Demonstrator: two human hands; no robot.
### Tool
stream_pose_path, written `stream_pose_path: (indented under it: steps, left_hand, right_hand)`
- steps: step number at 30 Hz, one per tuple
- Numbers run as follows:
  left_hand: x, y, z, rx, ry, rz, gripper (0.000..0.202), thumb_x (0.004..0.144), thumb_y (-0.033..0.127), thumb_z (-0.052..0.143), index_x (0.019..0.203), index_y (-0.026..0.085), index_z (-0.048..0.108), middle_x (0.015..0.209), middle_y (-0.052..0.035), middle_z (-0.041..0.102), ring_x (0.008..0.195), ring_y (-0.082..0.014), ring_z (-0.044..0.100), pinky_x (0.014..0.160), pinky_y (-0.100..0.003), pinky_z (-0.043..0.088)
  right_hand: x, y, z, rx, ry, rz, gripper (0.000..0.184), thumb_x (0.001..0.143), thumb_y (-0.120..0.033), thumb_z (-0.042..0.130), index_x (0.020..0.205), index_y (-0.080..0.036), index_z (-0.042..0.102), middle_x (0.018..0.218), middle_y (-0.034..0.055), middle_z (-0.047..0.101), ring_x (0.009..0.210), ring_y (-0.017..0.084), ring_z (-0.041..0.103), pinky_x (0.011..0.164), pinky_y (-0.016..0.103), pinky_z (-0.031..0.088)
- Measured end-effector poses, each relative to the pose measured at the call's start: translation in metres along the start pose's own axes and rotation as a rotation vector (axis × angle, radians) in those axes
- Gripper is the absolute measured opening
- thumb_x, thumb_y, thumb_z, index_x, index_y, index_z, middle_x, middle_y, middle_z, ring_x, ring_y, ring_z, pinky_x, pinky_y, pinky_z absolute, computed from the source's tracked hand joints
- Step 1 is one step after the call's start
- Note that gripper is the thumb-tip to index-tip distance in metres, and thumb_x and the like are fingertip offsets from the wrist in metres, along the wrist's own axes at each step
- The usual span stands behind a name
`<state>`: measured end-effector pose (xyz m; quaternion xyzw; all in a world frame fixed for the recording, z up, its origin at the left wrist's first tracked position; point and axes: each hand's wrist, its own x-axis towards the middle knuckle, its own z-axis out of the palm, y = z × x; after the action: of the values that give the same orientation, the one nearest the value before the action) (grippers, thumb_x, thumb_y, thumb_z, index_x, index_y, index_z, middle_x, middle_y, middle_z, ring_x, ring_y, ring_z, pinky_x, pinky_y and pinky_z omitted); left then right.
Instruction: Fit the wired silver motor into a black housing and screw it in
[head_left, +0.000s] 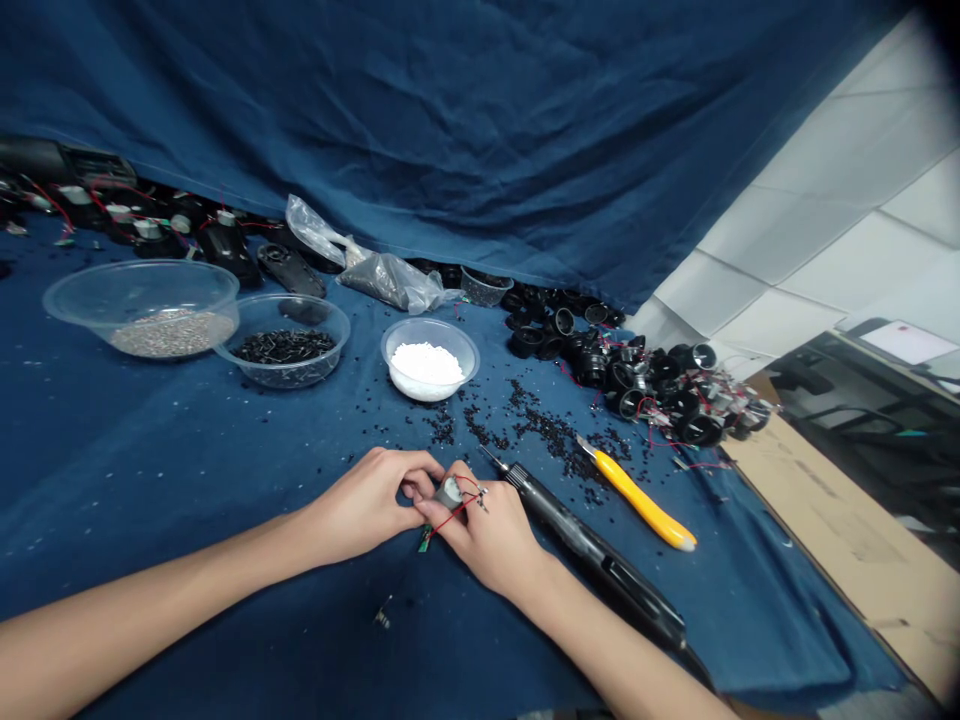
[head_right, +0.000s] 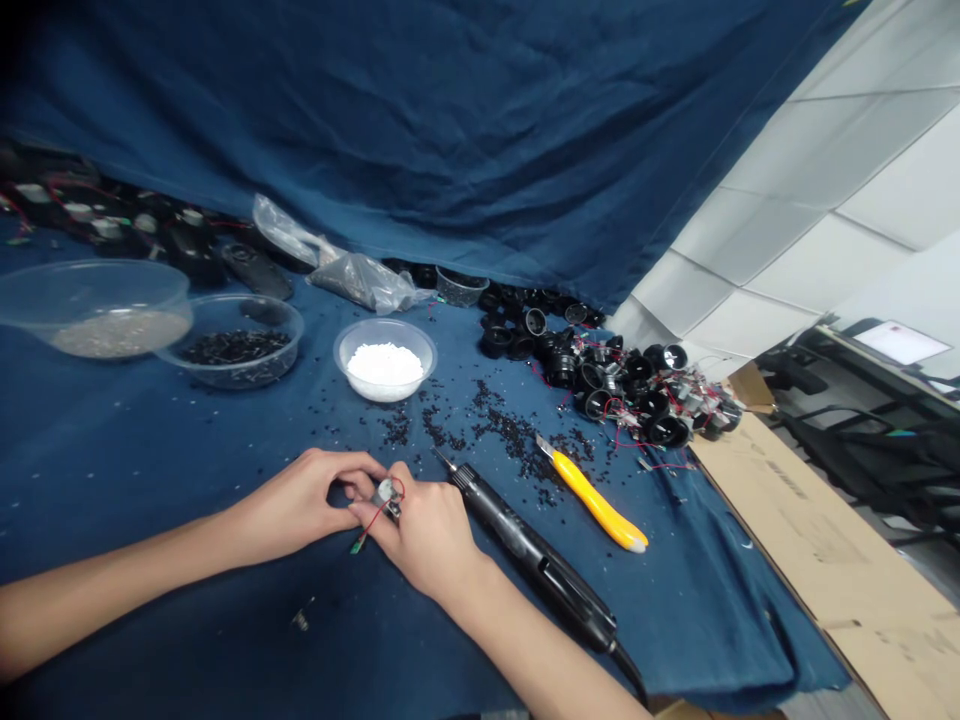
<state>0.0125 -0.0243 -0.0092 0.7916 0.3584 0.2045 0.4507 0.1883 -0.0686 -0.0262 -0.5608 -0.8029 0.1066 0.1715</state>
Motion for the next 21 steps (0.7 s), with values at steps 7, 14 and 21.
stream_pose_path:
  steps: [7, 14, 21]
  left_hand:
    - [-0.0005, 0.0015, 0.0015, 0.013, 0.029, -0.017, 0.028, 0.073, 0.009, 0.055, 0.096, 0.019, 0.067, 0.074, 0.0066, 0.071, 0.071, -0.0104, 0.063, 0.070, -0.018, 0.041]
    - [0.0015, -0.0007, 0.0028, 0.042, 0.036, -0.028, 0.028, 0.070, 0.008, 0.054, 0.093, 0.018, 0.066, 0.072, 0.0068, 0.071, 0.068, -0.0105, 0.062, 0.069, -0.018, 0.041]
    - [0.0015, -0.0022, 0.0038, 0.031, 0.045, -0.035, 0.026, 0.069, 0.010, 0.055, 0.092, 0.016, 0.066, 0.072, 0.0050, 0.071, 0.069, -0.0120, 0.062, 0.068, -0.019, 0.042]
  right_hand:
    - [0.0021, 0.0009, 0.0014, -0.060, -0.012, 0.002, 0.036, 0.095, -0.051, 0.043, 0.088, -0.017, 0.052, 0.062, 0.0006, 0.062, 0.055, 0.020, 0.063, 0.051, 0.026, 0.026]
    - [0.0009, -0.0013, -0.0022, -0.070, -0.046, -0.007, 0.035, 0.096, -0.049, 0.043, 0.090, -0.016, 0.052, 0.067, 0.0034, 0.066, 0.060, 0.020, 0.065, 0.052, 0.026, 0.026]
    - [0.0018, -0.0032, -0.0040, -0.078, -0.072, -0.003, 0.031, 0.096, -0.046, 0.043, 0.091, -0.016, 0.051, 0.070, 0.0036, 0.067, 0.062, 0.020, 0.066, 0.053, 0.026, 0.026]
